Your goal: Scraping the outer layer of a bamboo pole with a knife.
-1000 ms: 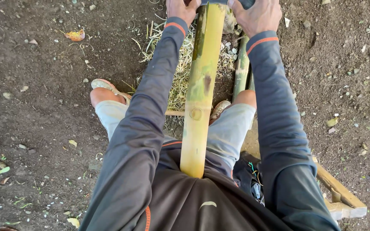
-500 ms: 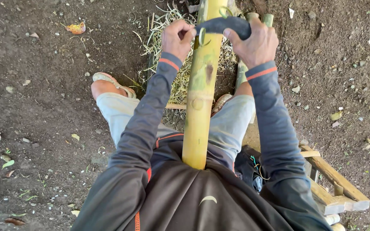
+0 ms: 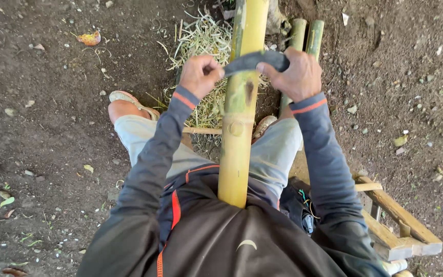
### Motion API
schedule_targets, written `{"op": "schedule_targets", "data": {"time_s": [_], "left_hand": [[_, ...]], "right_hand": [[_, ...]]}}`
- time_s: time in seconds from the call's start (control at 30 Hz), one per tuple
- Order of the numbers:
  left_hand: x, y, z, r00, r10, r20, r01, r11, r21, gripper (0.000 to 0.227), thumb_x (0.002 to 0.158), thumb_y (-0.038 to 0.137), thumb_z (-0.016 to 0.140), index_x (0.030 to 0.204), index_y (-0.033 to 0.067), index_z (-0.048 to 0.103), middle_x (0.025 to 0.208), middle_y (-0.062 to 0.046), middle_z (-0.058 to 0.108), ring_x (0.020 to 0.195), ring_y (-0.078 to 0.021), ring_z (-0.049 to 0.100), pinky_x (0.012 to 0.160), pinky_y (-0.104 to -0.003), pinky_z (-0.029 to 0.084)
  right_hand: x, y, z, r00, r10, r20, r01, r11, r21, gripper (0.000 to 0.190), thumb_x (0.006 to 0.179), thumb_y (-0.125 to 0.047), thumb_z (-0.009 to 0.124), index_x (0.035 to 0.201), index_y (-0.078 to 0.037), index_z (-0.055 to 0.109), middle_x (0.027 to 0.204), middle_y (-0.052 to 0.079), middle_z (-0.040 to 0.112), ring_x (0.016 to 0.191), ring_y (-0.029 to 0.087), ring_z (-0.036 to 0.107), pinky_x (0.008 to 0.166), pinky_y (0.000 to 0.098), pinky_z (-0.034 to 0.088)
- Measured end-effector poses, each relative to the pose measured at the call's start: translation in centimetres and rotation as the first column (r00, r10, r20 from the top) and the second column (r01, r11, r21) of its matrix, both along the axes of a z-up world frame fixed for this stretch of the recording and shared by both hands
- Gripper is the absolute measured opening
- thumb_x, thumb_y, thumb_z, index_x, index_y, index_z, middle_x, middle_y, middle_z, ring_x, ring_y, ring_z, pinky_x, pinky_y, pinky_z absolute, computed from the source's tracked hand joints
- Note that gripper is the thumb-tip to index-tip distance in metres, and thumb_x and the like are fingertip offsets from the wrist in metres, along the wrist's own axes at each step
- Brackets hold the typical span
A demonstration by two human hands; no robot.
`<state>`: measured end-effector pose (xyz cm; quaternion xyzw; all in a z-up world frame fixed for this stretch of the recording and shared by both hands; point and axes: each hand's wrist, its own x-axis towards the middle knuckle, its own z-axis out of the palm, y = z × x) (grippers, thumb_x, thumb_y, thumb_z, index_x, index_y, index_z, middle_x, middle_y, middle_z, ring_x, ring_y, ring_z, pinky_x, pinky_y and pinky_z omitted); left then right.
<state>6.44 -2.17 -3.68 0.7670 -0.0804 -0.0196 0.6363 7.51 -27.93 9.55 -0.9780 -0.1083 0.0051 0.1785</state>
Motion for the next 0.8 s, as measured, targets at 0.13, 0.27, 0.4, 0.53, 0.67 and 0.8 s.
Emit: {"op": "schedule_targets", "data": {"time_s": [0.13, 0.27, 0.4, 0.53, 0.67, 0.8], "left_hand": [[6.6, -1.6, -2.1, 0.979, 0.165, 0.118, -0.161, 0.986, -0.04, 0.009, 0.087, 0.005, 0.075, 0.079, 0.0038, 0.071, 0.073, -0.003, 0.073, 0.062, -0.0095, 0.065, 0.059, -0.029, 0.054], [12.6, -3.5, -3.0, 0.938, 0.306, 0.165, -0.296, 0.952, -0.082, 0.005, 0.083, 0.005, 0.078, 0.081, 0.0031, 0.074, 0.07, -0.003, 0.073, 0.061, -0.0094, 0.064, 0.057, -0.029, 0.054], [16.8, -4.6, -4.6, 0.919, 0.358, 0.162, -0.336, 0.93, -0.152, 0.005, 0.081, 0.005, 0.079, 0.081, 0.002, 0.074, 0.067, -0.002, 0.072, 0.06, -0.0097, 0.064, 0.058, -0.029, 0.055], [20.0, -5.0, -6.7, 0.901, 0.426, 0.084, -0.4, 0.89, -0.217, 0.013, 0.078, 0.008, 0.082, 0.077, 0.0014, 0.072, 0.067, -0.002, 0.072, 0.059, -0.01, 0.065, 0.056, -0.029, 0.056], [20.3, -4.8, -7.9, 0.875, 0.466, 0.133, -0.441, 0.879, -0.183, 0.018, 0.077, 0.011, 0.086, 0.078, 0.001, 0.071, 0.069, -0.003, 0.074, 0.061, -0.0101, 0.068, 0.058, -0.028, 0.056], [18.4, -4.9, -5.8, 0.899, 0.437, 0.019, -0.419, 0.872, -0.252, 0.015, 0.077, 0.011, 0.083, 0.08, 0.0017, 0.072, 0.071, -0.002, 0.074, 0.062, -0.0094, 0.069, 0.059, -0.03, 0.062]], "right_hand": [[4.7, -0.6, -1.6, 0.992, -0.038, 0.123, 0.043, 0.998, -0.038, 0.065, 0.086, -0.058, 0.089, 0.075, 0.0, 0.061, 0.066, 0.018, 0.064, 0.059, 0.035, 0.065, 0.059, 0.0479, 0.052], [9.5, -1.1, -1.9, 0.977, -0.069, 0.201, 0.076, 0.997, -0.026, 0.062, 0.089, -0.058, 0.09, 0.084, -0.001, 0.067, 0.072, 0.018, 0.068, 0.065, 0.035, 0.069, 0.068, 0.0493, 0.054], [12.7, -1.6, -2.7, 0.91, 0.051, 0.411, -0.049, 0.999, -0.016, 0.053, 0.085, -0.048, 0.089, 0.103, -0.001, 0.073, 0.081, 0.019, 0.072, 0.07, 0.041, 0.071, 0.064, 0.0497, 0.056], [14.5, -1.5, -3.4, 0.865, 0.042, 0.5, -0.009, 0.998, -0.067, 0.057, 0.085, -0.05, 0.09, 0.1, 0.001, 0.072, 0.083, 0.021, 0.072, 0.07, 0.043, 0.071, 0.067, 0.0538, 0.056], [14.6, -1.2, -3.7, 0.906, -0.039, 0.422, 0.057, 0.998, -0.031, 0.062, 0.088, -0.057, 0.092, 0.095, 0.001, 0.072, 0.081, 0.021, 0.072, 0.072, 0.042, 0.072, 0.065, 0.0507, 0.056], [13.7, -1.0, -3.2, 0.919, -0.05, 0.391, 0.058, 0.998, -0.009, 0.061, 0.088, -0.055, 0.092, 0.097, 0.002, 0.071, 0.081, 0.021, 0.072, 0.071, 0.042, 0.071, 0.065, 0.0502, 0.056]]}}
